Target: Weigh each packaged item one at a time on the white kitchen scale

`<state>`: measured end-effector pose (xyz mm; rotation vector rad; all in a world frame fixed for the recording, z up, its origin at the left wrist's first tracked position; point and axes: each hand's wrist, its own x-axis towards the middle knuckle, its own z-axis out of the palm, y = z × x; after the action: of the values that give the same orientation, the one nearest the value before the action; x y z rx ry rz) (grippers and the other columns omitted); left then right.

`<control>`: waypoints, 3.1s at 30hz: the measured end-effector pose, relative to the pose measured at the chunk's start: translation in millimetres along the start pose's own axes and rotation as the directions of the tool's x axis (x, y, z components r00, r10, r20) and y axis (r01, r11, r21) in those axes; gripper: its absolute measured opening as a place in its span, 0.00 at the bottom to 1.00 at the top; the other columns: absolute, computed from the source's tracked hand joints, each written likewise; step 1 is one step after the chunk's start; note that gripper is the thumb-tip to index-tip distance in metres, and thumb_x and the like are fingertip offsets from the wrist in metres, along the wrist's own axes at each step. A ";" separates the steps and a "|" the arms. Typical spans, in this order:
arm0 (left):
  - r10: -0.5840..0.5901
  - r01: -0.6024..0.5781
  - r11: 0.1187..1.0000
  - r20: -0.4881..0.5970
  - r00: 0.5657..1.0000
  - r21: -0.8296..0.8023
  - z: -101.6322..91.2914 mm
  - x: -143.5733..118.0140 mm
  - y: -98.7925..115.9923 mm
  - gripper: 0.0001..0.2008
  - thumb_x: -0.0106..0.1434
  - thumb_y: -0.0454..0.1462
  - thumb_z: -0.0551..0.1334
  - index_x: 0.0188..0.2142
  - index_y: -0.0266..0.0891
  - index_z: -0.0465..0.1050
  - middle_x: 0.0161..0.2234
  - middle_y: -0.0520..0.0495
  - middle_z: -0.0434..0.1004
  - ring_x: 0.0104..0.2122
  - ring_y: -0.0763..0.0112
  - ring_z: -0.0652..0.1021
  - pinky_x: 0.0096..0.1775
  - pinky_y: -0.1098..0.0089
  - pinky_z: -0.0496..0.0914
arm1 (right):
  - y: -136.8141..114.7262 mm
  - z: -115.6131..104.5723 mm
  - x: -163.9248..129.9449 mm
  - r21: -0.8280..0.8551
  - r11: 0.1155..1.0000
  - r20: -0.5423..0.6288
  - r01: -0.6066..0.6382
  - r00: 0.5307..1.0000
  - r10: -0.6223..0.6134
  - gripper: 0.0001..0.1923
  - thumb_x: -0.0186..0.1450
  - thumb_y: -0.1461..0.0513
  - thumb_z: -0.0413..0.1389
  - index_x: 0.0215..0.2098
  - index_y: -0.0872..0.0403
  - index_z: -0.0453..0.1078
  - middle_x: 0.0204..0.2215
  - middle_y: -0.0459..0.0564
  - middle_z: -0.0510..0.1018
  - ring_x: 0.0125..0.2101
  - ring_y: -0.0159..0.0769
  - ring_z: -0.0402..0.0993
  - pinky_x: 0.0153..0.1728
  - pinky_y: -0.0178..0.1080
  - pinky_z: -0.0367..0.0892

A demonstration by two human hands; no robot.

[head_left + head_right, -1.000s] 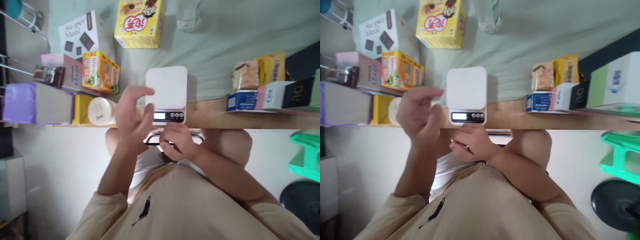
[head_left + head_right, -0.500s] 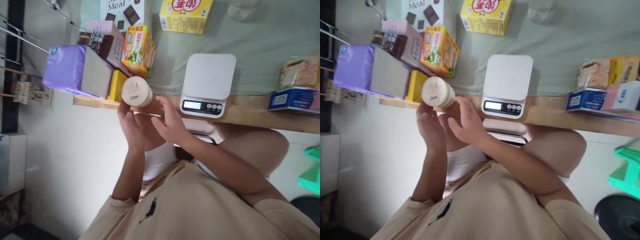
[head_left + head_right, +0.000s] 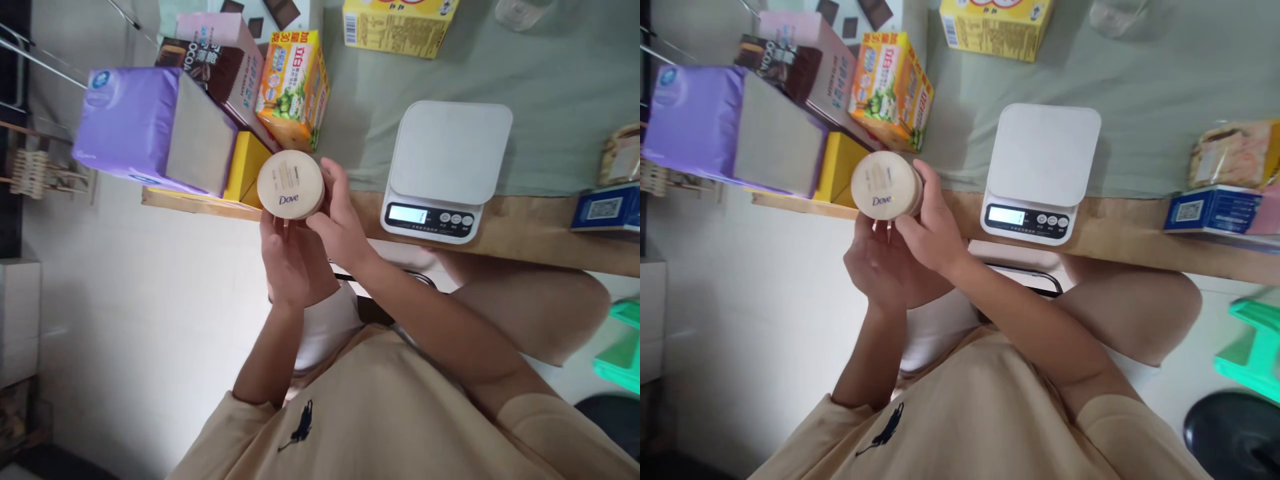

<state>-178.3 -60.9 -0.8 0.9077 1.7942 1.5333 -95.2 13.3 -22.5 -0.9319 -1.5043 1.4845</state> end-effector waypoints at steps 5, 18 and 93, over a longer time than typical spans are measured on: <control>-0.066 0.064 0.978 -0.006 0.998 -0.199 0.8 -21.5 31.9 0.28 0.63 0.61 0.58 0.57 0.55 0.75 0.62 0.47 0.77 0.68 0.55 0.74 0.69 0.56 0.73 | -38.8 -30.5 -25.8 0.029 0.992 0.032 0.123 0.992 -0.124 0.37 0.70 0.57 0.53 0.73 0.50 0.44 0.75 0.57 0.60 0.75 0.41 0.61 0.78 0.53 0.64; -0.012 0.197 0.884 0.402 0.916 -0.423 121.2 19.7 71.8 0.26 0.59 0.65 0.64 0.50 0.57 0.80 0.62 0.50 0.76 0.75 0.41 0.65 0.68 0.48 0.73 | -67.1 -181.3 -10.1 0.346 0.938 -0.379 0.016 0.917 0.124 0.29 0.63 0.38 0.57 0.55 0.42 0.72 0.60 0.44 0.81 0.69 0.46 0.73 0.69 0.51 0.75; 0.303 -0.266 0.929 0.116 0.946 -0.258 127.0 62.2 7.2 0.19 0.70 0.52 0.61 0.29 0.47 0.59 0.19 0.53 0.56 0.23 0.71 0.71 0.28 0.64 0.66 | -10.1 -226.9 -13.2 -0.277 0.926 -0.393 0.257 0.849 -0.353 0.34 0.50 0.69 0.55 0.52 0.34 0.74 0.52 0.42 0.76 0.59 0.42 0.73 0.67 0.51 0.69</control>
<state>-111.7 63.3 -13.4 1.1695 1.3760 1.7605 118.1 92.1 -17.1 -1.0135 -1.4089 0.8225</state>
